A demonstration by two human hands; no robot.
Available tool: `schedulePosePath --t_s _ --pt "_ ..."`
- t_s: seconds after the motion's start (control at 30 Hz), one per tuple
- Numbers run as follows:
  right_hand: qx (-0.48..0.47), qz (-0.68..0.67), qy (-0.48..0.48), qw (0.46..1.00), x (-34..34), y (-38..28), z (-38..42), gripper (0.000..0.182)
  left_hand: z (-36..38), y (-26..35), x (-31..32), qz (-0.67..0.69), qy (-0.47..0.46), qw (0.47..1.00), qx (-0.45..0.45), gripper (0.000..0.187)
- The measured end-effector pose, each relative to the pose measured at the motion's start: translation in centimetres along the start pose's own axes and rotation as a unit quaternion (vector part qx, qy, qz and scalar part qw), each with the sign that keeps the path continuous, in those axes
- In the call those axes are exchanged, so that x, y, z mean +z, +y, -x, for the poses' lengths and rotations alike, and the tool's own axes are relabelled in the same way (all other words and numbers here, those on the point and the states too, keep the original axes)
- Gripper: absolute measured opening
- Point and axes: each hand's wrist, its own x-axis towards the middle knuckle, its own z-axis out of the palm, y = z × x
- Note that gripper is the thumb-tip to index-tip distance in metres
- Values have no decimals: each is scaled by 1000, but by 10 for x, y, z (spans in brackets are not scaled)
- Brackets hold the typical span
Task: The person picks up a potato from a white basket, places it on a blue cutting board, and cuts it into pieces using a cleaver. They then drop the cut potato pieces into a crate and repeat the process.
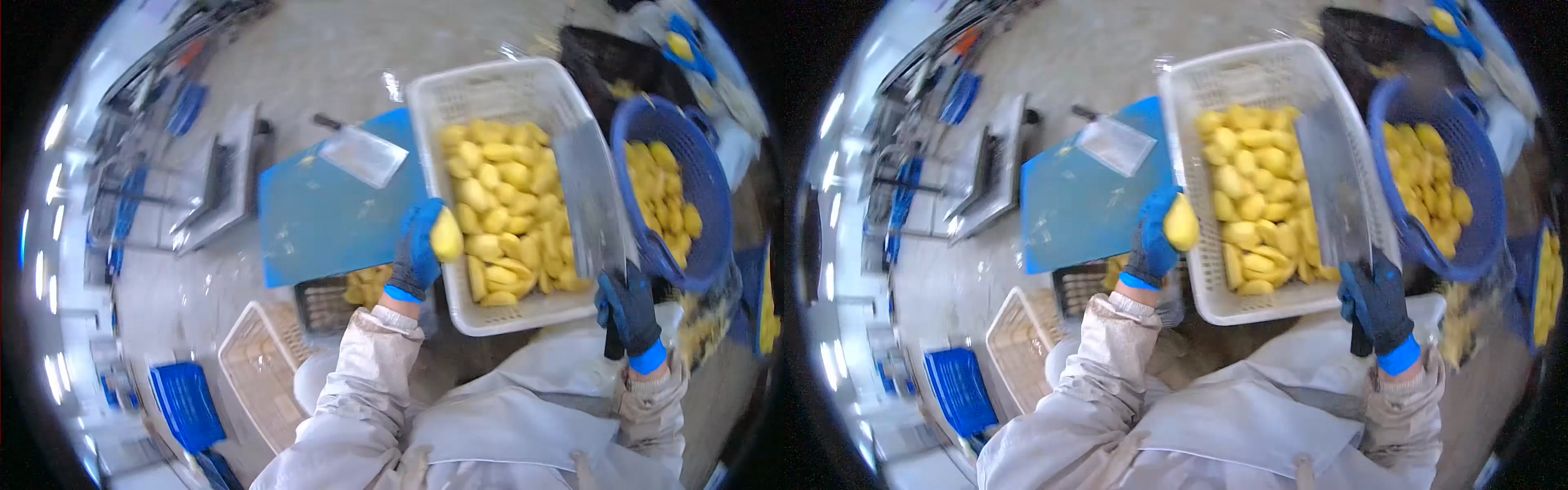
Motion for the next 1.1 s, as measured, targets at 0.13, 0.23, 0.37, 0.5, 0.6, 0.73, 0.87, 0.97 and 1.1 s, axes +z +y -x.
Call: schedulePosePath --t_s 0.13,0.23,0.37,0.5,0.6,0.73,0.87,0.97,1.1 --pt "25 41 -115 992 56 -14 11 18 -13 -64 -101 -381 156 910 39 31" --pt "10 42 -206 978 110 -17 18 20 -8 -94 -139 -494 150 854 -63 31" --pt "-63 118 -268 954 180 1 12 22 15 -87 -162 -528 88 843 51 27" --pt "-290 251 -198 902 229 14 2 28 21 -78 -158 -517 173 826 144 30" --pt "-307 274 -204 888 238 7 -1 33 28 -43 -138 -270 225 930 -104 28" --pt "-291 327 -226 870 237 -7 -11 33 33 -37 -132 -189 221 950 -115 35" --pt "-166 380 -301 859 232 -24 -32 34 36 -41 -133 -268 214 937 -70 34" --pt "-149 357 -335 859 233 -41 -42 19 38 -39 -136 -286 196 936 -63 35" --pt "-233 407 -331 819 274 -19 -78 29 35 -47 -139 -300 195 933 -48 36"
